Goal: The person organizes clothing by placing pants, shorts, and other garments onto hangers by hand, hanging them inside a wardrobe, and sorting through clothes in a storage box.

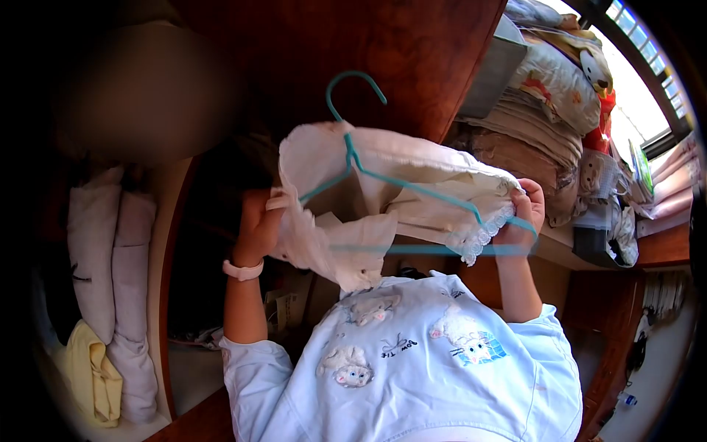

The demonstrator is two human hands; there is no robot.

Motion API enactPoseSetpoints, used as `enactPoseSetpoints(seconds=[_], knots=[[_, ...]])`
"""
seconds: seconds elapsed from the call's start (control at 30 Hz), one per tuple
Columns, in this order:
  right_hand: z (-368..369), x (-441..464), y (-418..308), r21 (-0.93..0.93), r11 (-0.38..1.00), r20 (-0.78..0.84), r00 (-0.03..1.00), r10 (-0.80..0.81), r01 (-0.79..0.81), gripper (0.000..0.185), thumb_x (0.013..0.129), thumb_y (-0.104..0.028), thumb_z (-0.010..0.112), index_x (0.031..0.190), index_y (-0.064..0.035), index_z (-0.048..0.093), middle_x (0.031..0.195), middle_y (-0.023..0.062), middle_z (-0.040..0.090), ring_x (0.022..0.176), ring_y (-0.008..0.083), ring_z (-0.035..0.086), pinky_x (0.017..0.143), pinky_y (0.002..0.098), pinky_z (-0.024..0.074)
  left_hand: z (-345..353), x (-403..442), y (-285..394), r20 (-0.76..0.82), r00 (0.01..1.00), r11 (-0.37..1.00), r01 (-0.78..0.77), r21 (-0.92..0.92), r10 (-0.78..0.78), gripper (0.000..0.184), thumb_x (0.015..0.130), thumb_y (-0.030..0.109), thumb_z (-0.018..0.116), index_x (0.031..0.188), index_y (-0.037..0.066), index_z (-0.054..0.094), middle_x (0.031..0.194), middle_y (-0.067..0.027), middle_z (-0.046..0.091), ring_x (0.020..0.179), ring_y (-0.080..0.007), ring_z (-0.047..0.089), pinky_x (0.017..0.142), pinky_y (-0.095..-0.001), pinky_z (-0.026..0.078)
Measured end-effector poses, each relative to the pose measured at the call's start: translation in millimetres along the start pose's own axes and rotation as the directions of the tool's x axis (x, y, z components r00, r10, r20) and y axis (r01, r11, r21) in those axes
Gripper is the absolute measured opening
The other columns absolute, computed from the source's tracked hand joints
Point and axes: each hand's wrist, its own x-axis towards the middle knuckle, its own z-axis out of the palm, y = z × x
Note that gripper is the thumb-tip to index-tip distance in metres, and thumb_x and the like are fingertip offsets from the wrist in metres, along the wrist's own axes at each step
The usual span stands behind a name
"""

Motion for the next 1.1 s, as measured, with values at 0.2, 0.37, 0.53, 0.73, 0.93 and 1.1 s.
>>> enactPoseSetpoints(seconds=[0.2, 0.37, 0.53, 0.73, 0.93, 1.1], knots=[[43, -41, -5, 0.208, 0.971, -0.025, 0.992, 0.123, -0.115, 0.02, 0.072, 0.005, 0.045, 0.091, -0.0009, 0.043, 0.069, 0.005, 0.052, 0.058, 0.0089, 0.051, 0.055, 0.0208, 0.0438, 8, -9, 25, 0.638, 0.697, 0.699, 0.633, -0.332, -0.328, 0.043, 0.058, 0.018, 0.06, 0.097, -0.002, 0.059, 0.092, -0.0116, 0.061, 0.086, -0.0216, 0.055, 0.08, -0.0268, 0.04], [56, -62, -20, 0.112, 0.949, -0.008, 0.955, 0.297, -0.294, 0.025, 0.073, 0.007, 0.043, 0.096, -0.0025, 0.038, 0.063, 0.0006, 0.05, 0.05, 0.0018, 0.041, 0.047, 0.0142, 0.0306, 3, -34, -10, 0.899, 0.398, 0.843, 0.534, -0.067, -0.181, 0.066, 0.059, 0.026, 0.07, 0.114, -0.004, 0.049, 0.105, -0.0111, 0.057, 0.097, -0.0172, 0.051, 0.085, -0.0282, 0.039], [31, -70, -15, 0.017, 0.922, 0.348, 0.866, 0.358, -0.388, 0.027, 0.072, 0.008, 0.044, 0.095, -0.005, 0.037, 0.065, -0.0004, 0.051, 0.053, 0.0012, 0.041, 0.049, 0.0145, 0.0282, 57, -39, 18, 0.521, 0.806, 0.66, 0.556, -0.505, -0.282, 0.063, 0.068, 0.024, 0.072, 0.121, 0.0, 0.046, 0.111, -0.0112, 0.055, 0.101, -0.0151, 0.049, 0.087, -0.0287, 0.04], [17, -54, -16, -0.237, 0.884, 0.228, 0.861, 0.455, -0.404, 0.024, 0.077, 0.003, 0.046, 0.097, -0.0055, 0.036, 0.067, 0.0012, 0.053, 0.056, 0.0045, 0.05, 0.047, 0.0172, 0.0385, 97, -51, 20, 0.477, 0.766, 0.622, 0.635, -0.457, -0.432, 0.026, 0.08, 0.019, 0.063, 0.096, -0.002, 0.06, 0.08, -0.0021, 0.061, 0.074, -0.0065, 0.052, 0.066, -0.0219, 0.043], [-23, -12, -42, -0.77, 0.585, 0.288, 0.681, 0.674, -0.253, 0.02, 0.085, -0.014, 0.052, 0.101, -0.0026, 0.054, 0.079, 0.0035, 0.056, 0.07, 0.0092, 0.054, 0.062, 0.0228, 0.0448, 109, -48, 46, 0.417, 0.855, 0.839, 0.451, -0.304, -0.309, 0.02, 0.083, 0.017, 0.06, 0.083, -0.003, 0.06, 0.058, -0.009, 0.054, 0.055, -0.0075, 0.051, 0.05, -0.0216, 0.038], [25, -11, -55, -0.701, 0.698, 0.707, -0.01, 0.707, -0.15, 0.067, 0.081, -0.022, 0.06, 0.135, -0.0039, 0.024, 0.123, 0.0125, 0.043, 0.103, 0.0186, 0.05, 0.089, 0.0307, 0.0412, 112, -24, 59, 0.085, 0.995, 0.997, 0.057, -0.045, -0.053, 0.013, 0.073, 0.005, 0.061, 0.085, -0.002, 0.059, 0.07, -0.0171, 0.059, 0.061, -0.0312, 0.058, 0.051, -0.0325, 0.045]])
